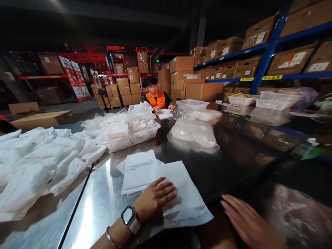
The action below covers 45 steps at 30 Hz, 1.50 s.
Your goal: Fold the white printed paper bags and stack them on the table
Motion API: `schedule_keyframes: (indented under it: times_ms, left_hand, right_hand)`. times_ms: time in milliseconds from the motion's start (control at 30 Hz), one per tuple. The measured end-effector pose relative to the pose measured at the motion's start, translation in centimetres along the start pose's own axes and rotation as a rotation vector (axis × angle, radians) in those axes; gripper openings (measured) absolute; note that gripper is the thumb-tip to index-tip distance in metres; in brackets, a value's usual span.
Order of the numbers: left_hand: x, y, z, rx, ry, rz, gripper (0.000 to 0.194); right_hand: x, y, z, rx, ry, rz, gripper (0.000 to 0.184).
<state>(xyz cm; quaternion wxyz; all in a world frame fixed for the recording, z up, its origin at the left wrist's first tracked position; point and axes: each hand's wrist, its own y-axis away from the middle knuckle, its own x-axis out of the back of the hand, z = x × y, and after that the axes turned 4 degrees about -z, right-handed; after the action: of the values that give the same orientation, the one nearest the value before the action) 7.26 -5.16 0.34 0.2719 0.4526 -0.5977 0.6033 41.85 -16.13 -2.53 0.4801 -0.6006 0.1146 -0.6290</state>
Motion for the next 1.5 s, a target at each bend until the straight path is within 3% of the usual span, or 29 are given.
schedule_keyframes:
  times_ms: [100, 167, 233, 467, 633, 700, 767, 833, 933, 1033, 1233, 1500]
  left_hand:
    - [-0.6, 0.3, 0.2, 0.004, -0.013, 0.002, 0.031]
    - [-0.8, 0.4, 0.5, 0.014, -0.016, -0.010, 0.030]
    - [-0.7, 0.6, 0.9, 0.013, 0.004, -0.052, 0.031]
    - [1.7, 1.3, 3.4, 0.129, 0.169, -0.216, 0.035]
    - [1.8, 1.2, 3.4, 0.276, 0.302, -0.204, 0.039]
    - [2.0, 1.0, 3.4, 0.320, 0.418, -0.175, 0.036]
    - [2.2, 0.7, 3.7, 0.419, 0.578, -0.114, 0.031]
    - [2.2, 0.5, 4.2, 0.614, 0.748, -0.029, 0.033]
    - [1.4, 0.2, 4.8, 0.933, 0.899, 0.148, 0.053]
    - [0.0, -0.2, 5.2, 1.099, 0.899, 0.319, 0.057]
    - [-1.2, -1.0, 6.1, 1.245, 0.731, 0.406, 0.059]
    - [-1.6, -1.3, 6.6, 1.279, 0.675, 0.427, 0.060]
  right_hand:
    - [-2.4, -5.3, 0.0, 0.414, -0.037, -0.152, 0.041]
    - [-4.0, -8.0, 0.1, 0.555, -0.099, -0.184, 0.038]
    - [-5.1, -9.0, 0.2, 0.631, -0.184, -0.205, 0.035]
    - [-5.7, -5.7, 0.5, 0.524, -0.428, -0.273, 0.050]
    - [-5.8, -6.1, 0.1, 0.465, -0.548, -0.268, 0.041]
    - [-5.7, -6.5, 0.0, 0.414, -0.642, -0.252, 0.037]
    - [-5.4, -6.9, -0.2, 0.271, -0.761, -0.238, 0.033]
    - [-5.0, -7.2, -0.9, -0.009, -0.872, -0.283, 0.034]
    - [-4.7, -7.9, -2.4, -0.468, -0.965, -0.405, 0.050]
    - [-5.1, -8.4, -3.5, -0.688, -0.971, -0.437, 0.061]
    - [-6.7, -8.7, -3.6, -0.774, -0.835, -0.345, 0.069]
    - [-6.8, -9.3, -4.1, -0.779, -0.737, -0.330, 0.071]
